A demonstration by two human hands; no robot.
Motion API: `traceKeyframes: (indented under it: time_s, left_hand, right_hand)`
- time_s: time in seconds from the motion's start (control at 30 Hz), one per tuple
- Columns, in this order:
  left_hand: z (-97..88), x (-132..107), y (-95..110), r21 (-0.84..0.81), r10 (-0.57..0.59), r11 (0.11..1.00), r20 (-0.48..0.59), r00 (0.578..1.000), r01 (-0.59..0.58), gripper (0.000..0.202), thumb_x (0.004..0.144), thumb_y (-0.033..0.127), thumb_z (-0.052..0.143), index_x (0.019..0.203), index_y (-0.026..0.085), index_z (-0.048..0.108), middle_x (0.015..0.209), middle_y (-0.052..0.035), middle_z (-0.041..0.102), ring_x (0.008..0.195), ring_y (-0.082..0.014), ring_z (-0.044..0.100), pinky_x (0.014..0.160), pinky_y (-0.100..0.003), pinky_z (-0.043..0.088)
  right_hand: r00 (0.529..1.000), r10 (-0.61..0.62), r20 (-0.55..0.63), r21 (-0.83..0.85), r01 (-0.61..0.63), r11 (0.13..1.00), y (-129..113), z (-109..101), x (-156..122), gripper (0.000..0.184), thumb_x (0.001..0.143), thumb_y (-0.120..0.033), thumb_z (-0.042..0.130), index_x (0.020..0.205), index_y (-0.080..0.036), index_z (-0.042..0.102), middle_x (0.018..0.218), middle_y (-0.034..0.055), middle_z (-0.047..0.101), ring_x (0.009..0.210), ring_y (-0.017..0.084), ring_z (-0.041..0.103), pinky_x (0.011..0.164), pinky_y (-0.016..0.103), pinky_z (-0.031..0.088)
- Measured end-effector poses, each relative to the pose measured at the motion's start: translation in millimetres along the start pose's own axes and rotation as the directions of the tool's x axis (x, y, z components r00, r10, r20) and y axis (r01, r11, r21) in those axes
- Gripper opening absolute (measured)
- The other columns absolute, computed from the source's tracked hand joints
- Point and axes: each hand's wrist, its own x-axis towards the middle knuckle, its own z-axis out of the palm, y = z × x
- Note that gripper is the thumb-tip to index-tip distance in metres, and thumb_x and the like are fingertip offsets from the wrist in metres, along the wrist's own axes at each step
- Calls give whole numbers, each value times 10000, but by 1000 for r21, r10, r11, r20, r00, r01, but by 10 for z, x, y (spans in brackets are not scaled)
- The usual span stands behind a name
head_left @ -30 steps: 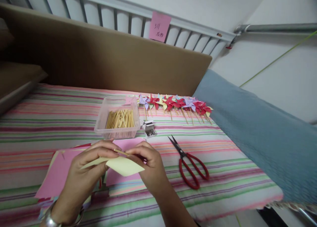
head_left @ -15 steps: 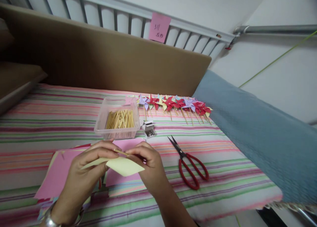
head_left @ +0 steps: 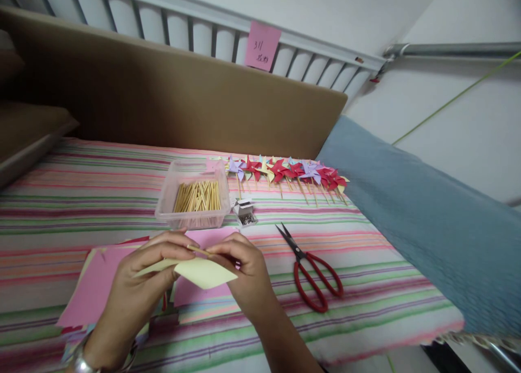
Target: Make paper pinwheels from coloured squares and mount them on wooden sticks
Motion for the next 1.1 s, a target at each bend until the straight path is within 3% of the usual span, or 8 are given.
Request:
traceKeyframes:
  time_s: [0.37, 0.73, 1.1]
  left_hand:
    - [-4, -24, -2, -18, 18, 1000, -1, 1000, -18, 80, 768, 212, 703, 765, 280, 745, 845, -9, 729, 863, -187, 655, 756, -262, 509]
    - [3, -11, 9, -25, -30, 999, -16, 999, 30, 56, 749, 244, 713, 745, 280, 755, 837, -48, 730, 852, -239, 660, 730, -330, 543]
    - [3, -9, -3, -30, -10, 1000, -6, 1000, 10, 41, 748, 239, 719, 749, 260, 754, 832, -42, 727, 856, -219, 660, 739, -296, 529]
  right_hand:
    - [1000, 17, -8, 29, -17, 999, -1, 9, -5, 84, 738, -169, 734, 748, -246, 768, 692, -14, 577, 636, 121, 552, 559, 226, 414]
    - [1000, 18, -17, 29, -17, 999, 2, 12, -4, 96, 736, -165, 733, 751, -254, 767, 702, -9, 591, 655, 132, 578, 571, 230, 442]
    - [999, 29, -20, 64, -28, 998, -12, 21, -17, 84, 728, -173, 738, 739, -250, 769, 696, -8, 583, 635, 126, 579, 534, 217, 447]
